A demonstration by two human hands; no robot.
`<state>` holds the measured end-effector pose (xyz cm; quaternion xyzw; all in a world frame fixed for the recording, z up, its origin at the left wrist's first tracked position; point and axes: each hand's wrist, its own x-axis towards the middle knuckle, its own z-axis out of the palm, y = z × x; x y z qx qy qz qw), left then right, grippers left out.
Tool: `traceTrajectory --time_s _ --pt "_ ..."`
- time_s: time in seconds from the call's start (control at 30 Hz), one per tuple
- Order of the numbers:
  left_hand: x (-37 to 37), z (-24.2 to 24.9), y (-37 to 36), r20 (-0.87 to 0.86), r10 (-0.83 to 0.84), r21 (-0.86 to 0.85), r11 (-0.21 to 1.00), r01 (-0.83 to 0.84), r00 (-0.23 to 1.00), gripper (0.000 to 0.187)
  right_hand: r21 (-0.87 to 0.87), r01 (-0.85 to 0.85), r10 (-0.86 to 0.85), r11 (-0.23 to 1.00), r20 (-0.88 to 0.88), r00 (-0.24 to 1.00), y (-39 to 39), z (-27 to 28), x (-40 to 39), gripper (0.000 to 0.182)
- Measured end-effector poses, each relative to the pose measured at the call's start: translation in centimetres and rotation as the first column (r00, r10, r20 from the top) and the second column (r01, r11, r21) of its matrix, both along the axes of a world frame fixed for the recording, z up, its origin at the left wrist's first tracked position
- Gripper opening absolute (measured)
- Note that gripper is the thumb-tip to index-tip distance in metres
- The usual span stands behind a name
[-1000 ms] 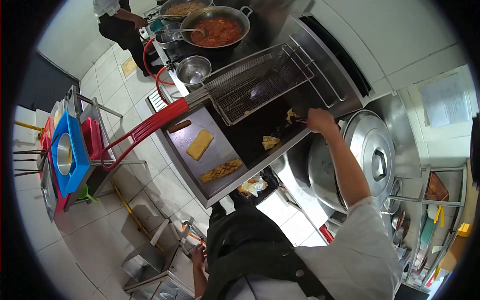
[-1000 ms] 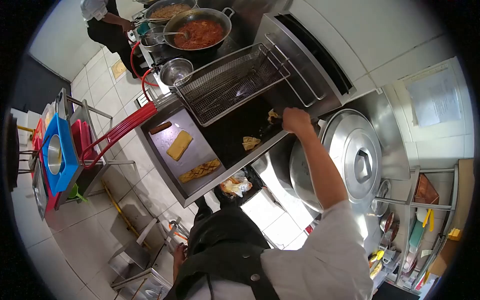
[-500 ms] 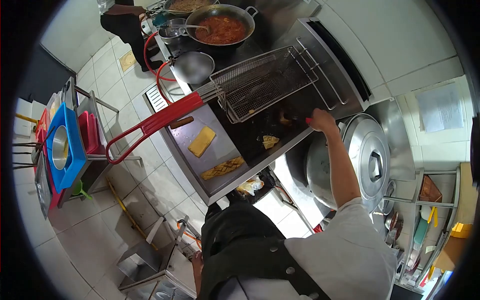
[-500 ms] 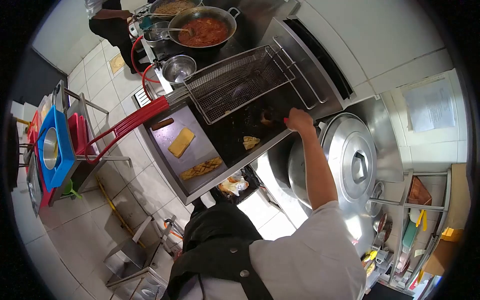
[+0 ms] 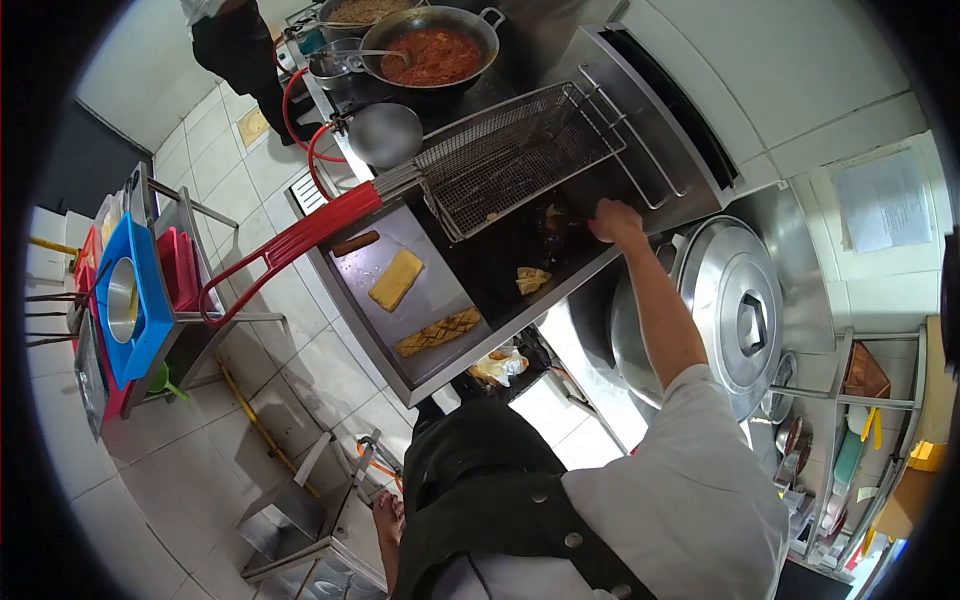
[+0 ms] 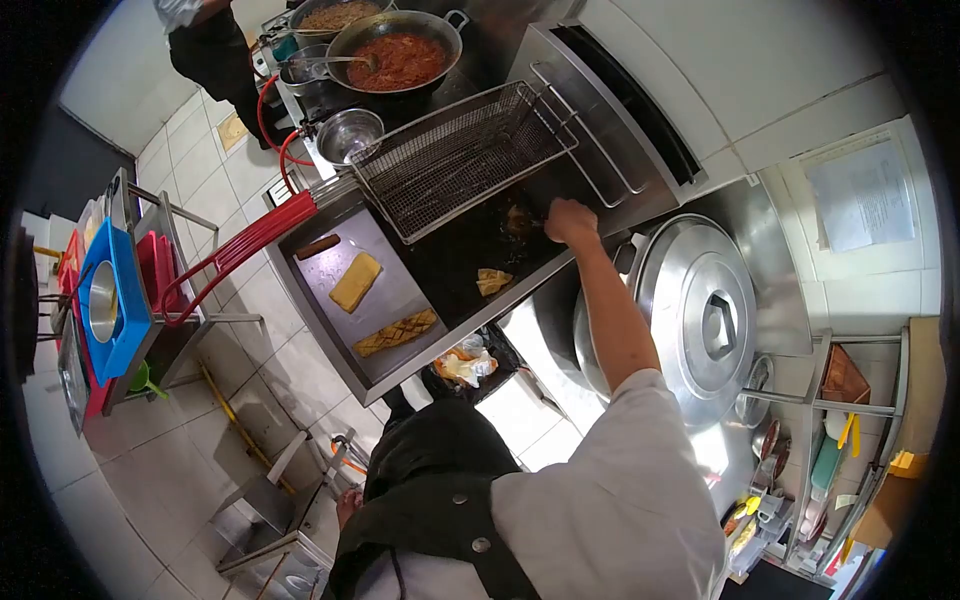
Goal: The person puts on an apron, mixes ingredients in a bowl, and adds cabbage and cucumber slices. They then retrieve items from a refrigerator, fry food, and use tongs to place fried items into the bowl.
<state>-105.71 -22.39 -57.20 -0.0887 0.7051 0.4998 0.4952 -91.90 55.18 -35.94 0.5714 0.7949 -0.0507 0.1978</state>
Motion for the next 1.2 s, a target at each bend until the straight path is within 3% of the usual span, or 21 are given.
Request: traceTrajectory --time_s 0.03,0.1,0.13,0.17,0.2,0.27,0.33,0.47,0.5,0.53,0.77,0.87,0.93,1.07,1.13,1.2 --pt "0.1 0.1 0.1 -0.456 -0.289 -0.106 0.957 0.271 0.842 0.009 0.018 -0.005 0.005 1.000 -0.004 1.000 -0.2 -0.3 -0.4 0.036" --pt "0.1 0.3 0.5 -0.753 -0.505 -0.321 0.841 0.435 0.422 0.007 0.015 -0.040 0.041 0.999 -0.010 0.999 -1.1 0.5 -0.6 0.033" --pt "0.1 0.3 0.6 -0.409 -0.272 -0.089 0.962 0.258 0.871 0.006 0.015 -0.075 0.076 0.997 -0.018 0.997 -1.8 1.6 -0.8 0.030" --pt "0.1 0.3 0.7 0.104 0.040 0.014 0.999 -0.041 0.994 0.008 0.011 -0.082 0.082 0.997 -0.017 0.997 -2.6 2.9 -0.8 0.030" --pt "0.0 0.8 1.3 0.106 0.047 0.011 0.999 -0.049 0.993 0.008 -0.006 -0.065 0.064 0.998 -0.079 0.995 -3.3 4.6 -0.6 0.028" --pt "-0.4 3.5 3.8 0.228 0.252 -0.057 0.968 -0.245 0.940 0.013 -0.026 -0.062 0.057 0.998 -0.136 0.989 -3.4 5.8 0.3 0.026" --pt "-0.5 4.2 4.7 0.224 0.237 -0.084 0.971 -0.224 0.945 0.011 -0.167 -0.086 0.030 0.982 -0.312 0.950 -2.9 6.1 1.7 0.024" --pt "-0.8 3.9 4.7 0.183 0.133 -0.145 0.984 -0.107 0.974 0.004 -0.149 -0.035 -0.004 0.988 -0.251 0.968 -2.1 4.0 2.4 0.025" --pt "-1.0 3.5 4.6 0.166 0.092 -0.163 0.984 -0.064 0.982 0.009 -0.061 -0.032 0.019 0.998 -0.206 0.978 -2.1 3.3 2.3 0.026" --pt "-1.3 3.1 4.5 0.166 0.092 -0.164 0.984 -0.065 0.982 0.009 0.027 -0.033 0.037 0.999 -0.158 0.987 -2.0 2.7 2.3 0.026" --pt "-2.4 4.5 5.5 0.139 0.278 -0.269 0.934 -0.234 0.950 0.022 -0.041 -0.076 0.065 0.996 -0.225 0.972 -2.6 3.4 2.0 0.026" --pt "-2.6 5.5 5.8 0.139 0.290 -0.225 0.940 -0.255 0.947 0.020 -0.110 -0.063 0.028 0.992 -0.302 0.953 -2.4 3.7 2.5 0.025" --pt "-2.3 5.7 5.6 0.161 0.334 -0.166 0.937 -0.308 0.929 0.018 -0.006 -0.045 0.042 0.999 -0.280 0.959 -3.0 4.1 3.0 0.024" --pt "-2.2 5.4 5.4 0.130 0.267 -0.269 0.936 -0.225 0.955 0.016 -0.036 -0.095 0.079 0.995 -0.311 0.947 -2.4 3.4 3.8 0.026" --pt "-2.1 3.7 4.0 0.223 0.263 -0.131 0.962 -0.238 0.939 0.014 0.118 -0.057 0.083 0.991 -0.226 0.971 -3.0 2.8 3.6 0.026" --pt "-2.1 3.2 3.7 0.232 0.252 -0.124 0.966 -0.228 0.940 0.014 0.023 -0.038 0.043 0.999 -0.260 0.965 -2.8 2.7 3.5 0.024"
